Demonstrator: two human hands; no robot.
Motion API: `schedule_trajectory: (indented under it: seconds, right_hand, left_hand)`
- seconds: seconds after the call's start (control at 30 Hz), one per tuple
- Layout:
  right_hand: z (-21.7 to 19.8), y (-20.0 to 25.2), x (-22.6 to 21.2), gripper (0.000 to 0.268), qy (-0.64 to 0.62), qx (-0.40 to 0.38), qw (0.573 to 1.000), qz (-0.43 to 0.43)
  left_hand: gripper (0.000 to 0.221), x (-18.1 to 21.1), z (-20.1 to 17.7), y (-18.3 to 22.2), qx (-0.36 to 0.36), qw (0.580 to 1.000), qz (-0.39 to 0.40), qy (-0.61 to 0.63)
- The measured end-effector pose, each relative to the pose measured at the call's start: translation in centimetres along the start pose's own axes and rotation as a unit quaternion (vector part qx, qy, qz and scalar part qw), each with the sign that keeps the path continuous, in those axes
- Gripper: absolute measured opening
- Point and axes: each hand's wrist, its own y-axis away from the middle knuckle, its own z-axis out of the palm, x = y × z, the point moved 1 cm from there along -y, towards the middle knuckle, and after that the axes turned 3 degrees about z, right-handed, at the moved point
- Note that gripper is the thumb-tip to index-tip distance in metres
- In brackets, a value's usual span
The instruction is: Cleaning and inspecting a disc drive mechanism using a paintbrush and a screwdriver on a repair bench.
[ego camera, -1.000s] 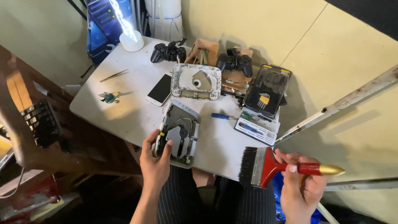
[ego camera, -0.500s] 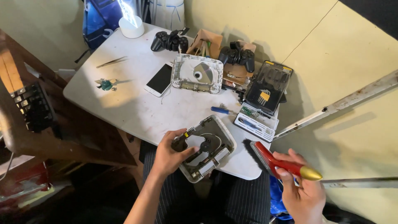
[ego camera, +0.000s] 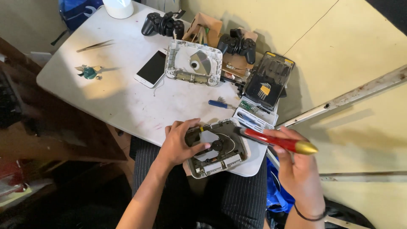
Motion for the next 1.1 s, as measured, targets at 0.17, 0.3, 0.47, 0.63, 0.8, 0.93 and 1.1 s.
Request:
schedule_trajectory:
  seconds: [0.17, 0.3, 0.47, 0.63, 0.8, 0.93, 1.1]
  right_hand:
    - [5.2, -1.6, -1.2, 0.028, 0.015, -0.114, 0.993, -0.021]
    - [7.4, -0.9, -1.0, 0.024, -0.249, -0.11, 0.961, -0.056]
    - [6.8, -2.4, -1.1, 0.018, -0.211, -0.072, 0.968, -0.116]
    - [7.2, -1.1, 0.0, 0.017, -0.25, -0.11, 0.954, -0.122]
    - [5.4, -0.8, 0.2, 0.02, -0.271, 0.028, 0.955, -0.121]
    - [7.3, 1.0, 0.0, 0.023, -0.303, -0.06, 0.945, -0.107]
    - [4.5, 2.8, 0.0, 0.024, -0.33, -0.006, 0.944, -0.028]
  left_hand:
    - [0.049, -2.5, 0.2, 0.5, 0.117, 0.983, -0.003, 0.144]
    - [0.047, -4.7, 0.3, 0.9, 0.23, 0.932, 0.008, 0.279]
    - [0.038, -5.9, 0.3, 0.9, 0.201, 0.93, -0.007, 0.309]
    - [0.022, -5.5, 0.5, 0.8, 0.173, 0.925, 0.036, 0.335]
    - [0.018, -3.8, -0.4, 1.2, 0.071, 0.983, 0.095, 0.144]
    - [0.025, -4.1, -0.5, 1.1, 0.056, 0.984, 0.117, 0.119]
    - [0.026, -3.5, -0.6, 1.4, 0.069, 0.981, 0.131, 0.128]
